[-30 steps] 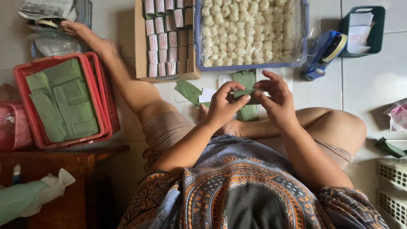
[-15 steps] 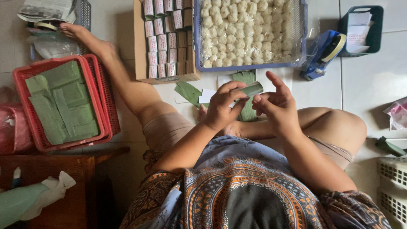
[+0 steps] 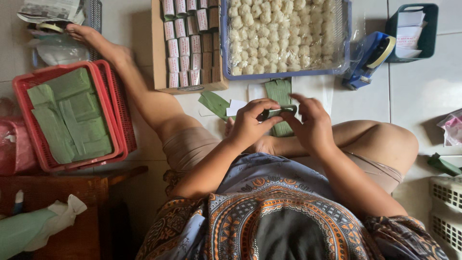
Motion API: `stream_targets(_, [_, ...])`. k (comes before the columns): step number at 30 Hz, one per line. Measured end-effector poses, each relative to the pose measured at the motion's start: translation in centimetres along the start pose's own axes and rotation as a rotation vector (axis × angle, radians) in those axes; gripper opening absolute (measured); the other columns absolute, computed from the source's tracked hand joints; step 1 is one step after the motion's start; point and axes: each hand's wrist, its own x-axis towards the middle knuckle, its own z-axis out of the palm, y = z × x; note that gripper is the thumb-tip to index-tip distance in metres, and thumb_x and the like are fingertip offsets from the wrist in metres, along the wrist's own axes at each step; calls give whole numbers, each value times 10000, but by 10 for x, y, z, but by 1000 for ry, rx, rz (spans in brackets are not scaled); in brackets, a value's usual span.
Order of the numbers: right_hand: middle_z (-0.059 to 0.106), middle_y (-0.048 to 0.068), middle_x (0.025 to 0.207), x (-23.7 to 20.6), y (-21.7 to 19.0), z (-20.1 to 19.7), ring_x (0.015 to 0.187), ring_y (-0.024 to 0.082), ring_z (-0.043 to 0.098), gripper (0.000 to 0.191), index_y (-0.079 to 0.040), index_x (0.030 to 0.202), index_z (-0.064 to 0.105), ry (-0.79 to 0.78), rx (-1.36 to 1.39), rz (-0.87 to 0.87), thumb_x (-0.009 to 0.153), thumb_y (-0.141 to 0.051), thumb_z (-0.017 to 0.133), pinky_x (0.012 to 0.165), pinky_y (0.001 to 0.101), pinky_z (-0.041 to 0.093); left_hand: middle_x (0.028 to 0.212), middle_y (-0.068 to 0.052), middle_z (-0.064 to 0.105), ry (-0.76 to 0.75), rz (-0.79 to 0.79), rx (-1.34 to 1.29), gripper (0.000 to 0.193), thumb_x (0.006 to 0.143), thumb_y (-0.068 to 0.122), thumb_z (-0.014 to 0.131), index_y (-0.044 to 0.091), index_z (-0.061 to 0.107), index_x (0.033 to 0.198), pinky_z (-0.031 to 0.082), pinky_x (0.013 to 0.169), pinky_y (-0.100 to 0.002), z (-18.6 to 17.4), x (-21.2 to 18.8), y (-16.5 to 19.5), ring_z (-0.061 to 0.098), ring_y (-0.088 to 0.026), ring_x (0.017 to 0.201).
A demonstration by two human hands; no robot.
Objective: The person sits on the floor and wraps round rice cakes in strips of green leaf, folding the leaf around each cake and placing the wrapped cakes into a red basket. They take leaf strips from a pile, fold them over the cakes one at a time, and set finished wrapped cakes into the basket.
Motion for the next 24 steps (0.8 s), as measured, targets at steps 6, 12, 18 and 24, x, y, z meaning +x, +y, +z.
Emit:
stream_targets(6, [561,147,1376,26,27,-22,1222,273,568,665,-142,1303,616,-290,122,-266,713,-280,891,980,416,513,977,-69,744,-116,-452,-243,351,890,72,880,56,725,1205,503,694,-236,6,-8,-10,602,-79,800])
stream_targets(12, [616,145,1350,28,52,-14,1180,254,634,598,-96,1393,591,-605,988,578,850,-303,736,876,438,580,1247,-46,715,-118,-222,-407,472,920,44,816,49,590,1334,585,933,-264,6,-2,-6,680,-111,1097])
stream_targets(18, [598,135,1363,20,55,-16,1208,206,611,456,12,1339,582,-558,919,54,907,36,724,970,365,552,1232,-70,692,-231,-281,-465,626,845,106,883,62,560,1380,589,982,-298,-5,7,5,672,-140,1153])
stream_targets(24, [551,103,1411,28,39,-17,1314,206,563,538,-14,1344,543,-493,779,-236,865,92,763,1087,333,495,1296,-120,701,-238,-59,-28,627,829,144,914,72,597,1364,577,1019,-328,-11,7,-3,696,-169,1182])
